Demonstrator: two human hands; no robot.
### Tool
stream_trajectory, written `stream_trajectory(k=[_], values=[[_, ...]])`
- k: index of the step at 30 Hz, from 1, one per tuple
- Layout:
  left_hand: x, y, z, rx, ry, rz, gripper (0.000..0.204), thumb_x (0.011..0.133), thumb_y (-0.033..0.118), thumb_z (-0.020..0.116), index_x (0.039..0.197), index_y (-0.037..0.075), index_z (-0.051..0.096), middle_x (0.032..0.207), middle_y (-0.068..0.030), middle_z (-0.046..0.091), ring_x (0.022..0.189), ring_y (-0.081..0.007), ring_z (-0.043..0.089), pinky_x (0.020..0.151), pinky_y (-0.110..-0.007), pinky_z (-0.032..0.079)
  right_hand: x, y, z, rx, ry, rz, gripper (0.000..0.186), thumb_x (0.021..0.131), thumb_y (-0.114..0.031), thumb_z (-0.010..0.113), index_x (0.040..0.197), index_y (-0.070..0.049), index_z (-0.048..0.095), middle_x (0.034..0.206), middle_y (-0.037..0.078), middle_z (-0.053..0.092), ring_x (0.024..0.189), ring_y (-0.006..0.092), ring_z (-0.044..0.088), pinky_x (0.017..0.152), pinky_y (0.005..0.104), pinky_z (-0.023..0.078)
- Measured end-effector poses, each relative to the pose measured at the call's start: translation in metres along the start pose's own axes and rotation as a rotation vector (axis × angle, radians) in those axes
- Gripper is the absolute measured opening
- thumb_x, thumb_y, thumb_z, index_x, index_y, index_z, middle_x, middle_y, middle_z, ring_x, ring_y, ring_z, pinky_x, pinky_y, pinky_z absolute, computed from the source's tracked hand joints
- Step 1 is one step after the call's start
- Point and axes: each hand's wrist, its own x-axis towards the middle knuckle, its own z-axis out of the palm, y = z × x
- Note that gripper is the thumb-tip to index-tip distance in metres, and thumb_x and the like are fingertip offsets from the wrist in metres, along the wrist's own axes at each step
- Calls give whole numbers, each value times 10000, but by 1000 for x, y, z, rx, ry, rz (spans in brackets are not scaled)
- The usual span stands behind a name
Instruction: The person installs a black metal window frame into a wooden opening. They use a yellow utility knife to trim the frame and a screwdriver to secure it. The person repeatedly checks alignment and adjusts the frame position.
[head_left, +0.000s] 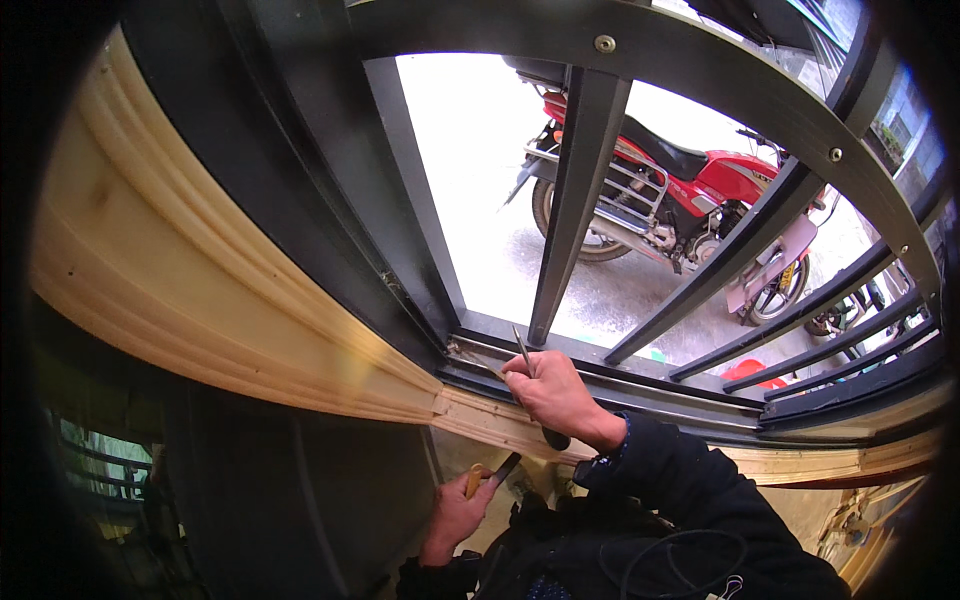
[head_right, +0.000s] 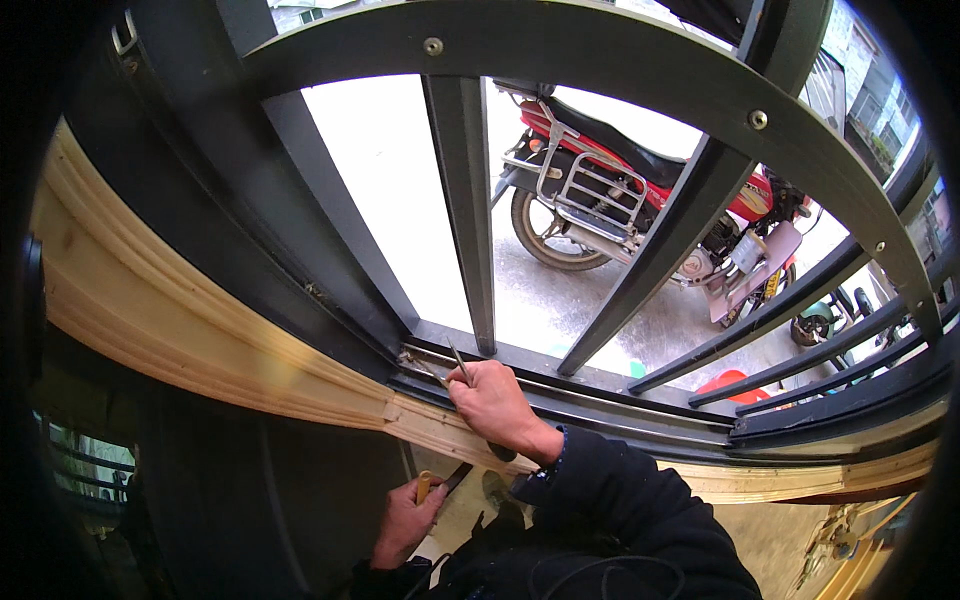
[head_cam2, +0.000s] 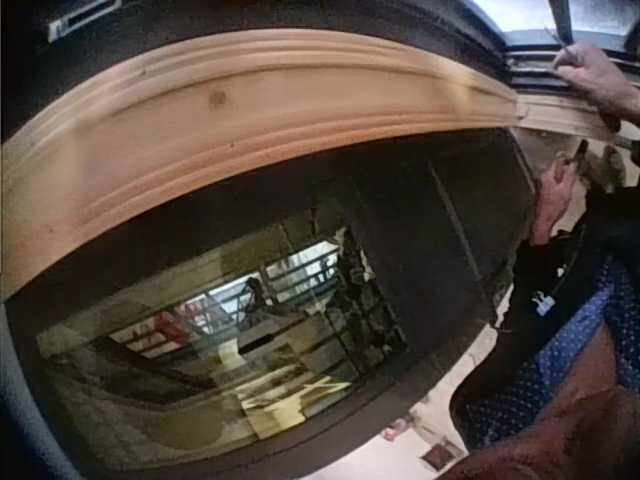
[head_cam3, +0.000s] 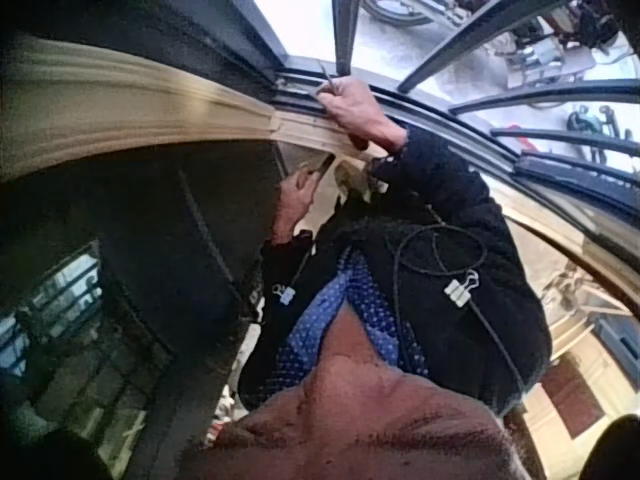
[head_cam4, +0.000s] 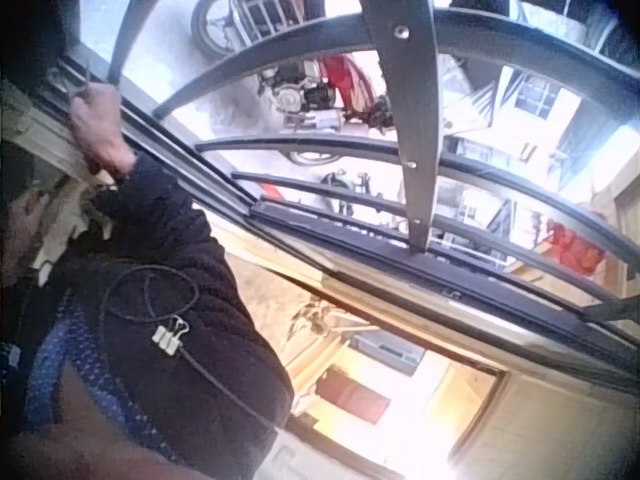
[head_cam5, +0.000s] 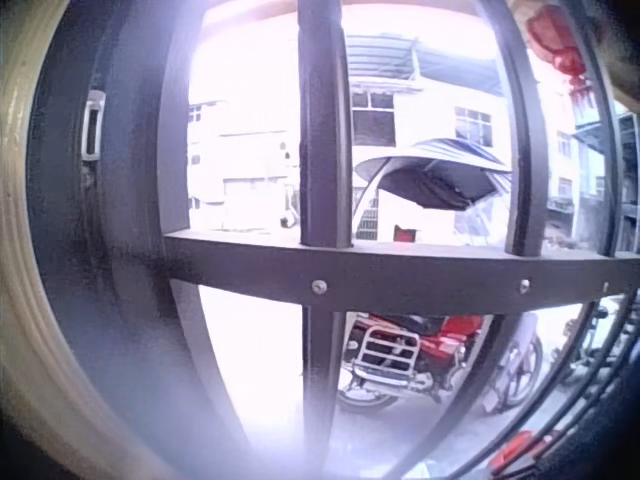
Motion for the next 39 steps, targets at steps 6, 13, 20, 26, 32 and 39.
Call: stream_trajectory(k=[6,13,20,26,32,39], values=[[-1,7,0,4,-17,-57,198,985,194,695,1039,4,716,701,13,599,609,-60,527,556,-261,437,1,1,-3,-41,-60,-9,254,924,-135,564,959,72,708,685,143,631,624,164,607,638,350,507],[0,7,1,17,8,-37,219,972,211,707,1057,9,718,670,5,596,599,-66,545,555,-284,455,2,5,2,182,-49,56,225,948,-101,563,984,68,707,664,7,596,590,74,532,556,282,459],[-3,3,-1,-21,1,-96,240,977,223,705,1076,4,712,689,-10,615,631,-72,563,576,-287,468,-1,9,-2,294,-83,98,216,952,-94,564,993,57,713,660,-9,590,591,58,522,533,264,440],[-1,0,2,12,0,-18,192,986,176,685,1040,-8,704,720,1,608,608,-70,543,560,-254,452,-6,4,-4,220,-36,101,221,966,-103,566,1017,46,721,667,-19,586,578,52,513,519,253,425],[-3,6,3,7,-6,-31,187,983,178,692,1035,-1,711,709,8,609,601,-66,538,553,-254,447,-30,-3,-21,254,-67,94,242,979,-122,588,1095,52,711,706,-2,614,597,82,552,545,256,465],[-4,11,5,51,-24,-57,225,958,219,727,1039,10,727,695,-22,627,666,-69,563,603,-290,471,-67,3,-22,-244,-85,-314,205,915,-105,631,1057,1,734,805,242,696,700,342,724,669,381,584]])
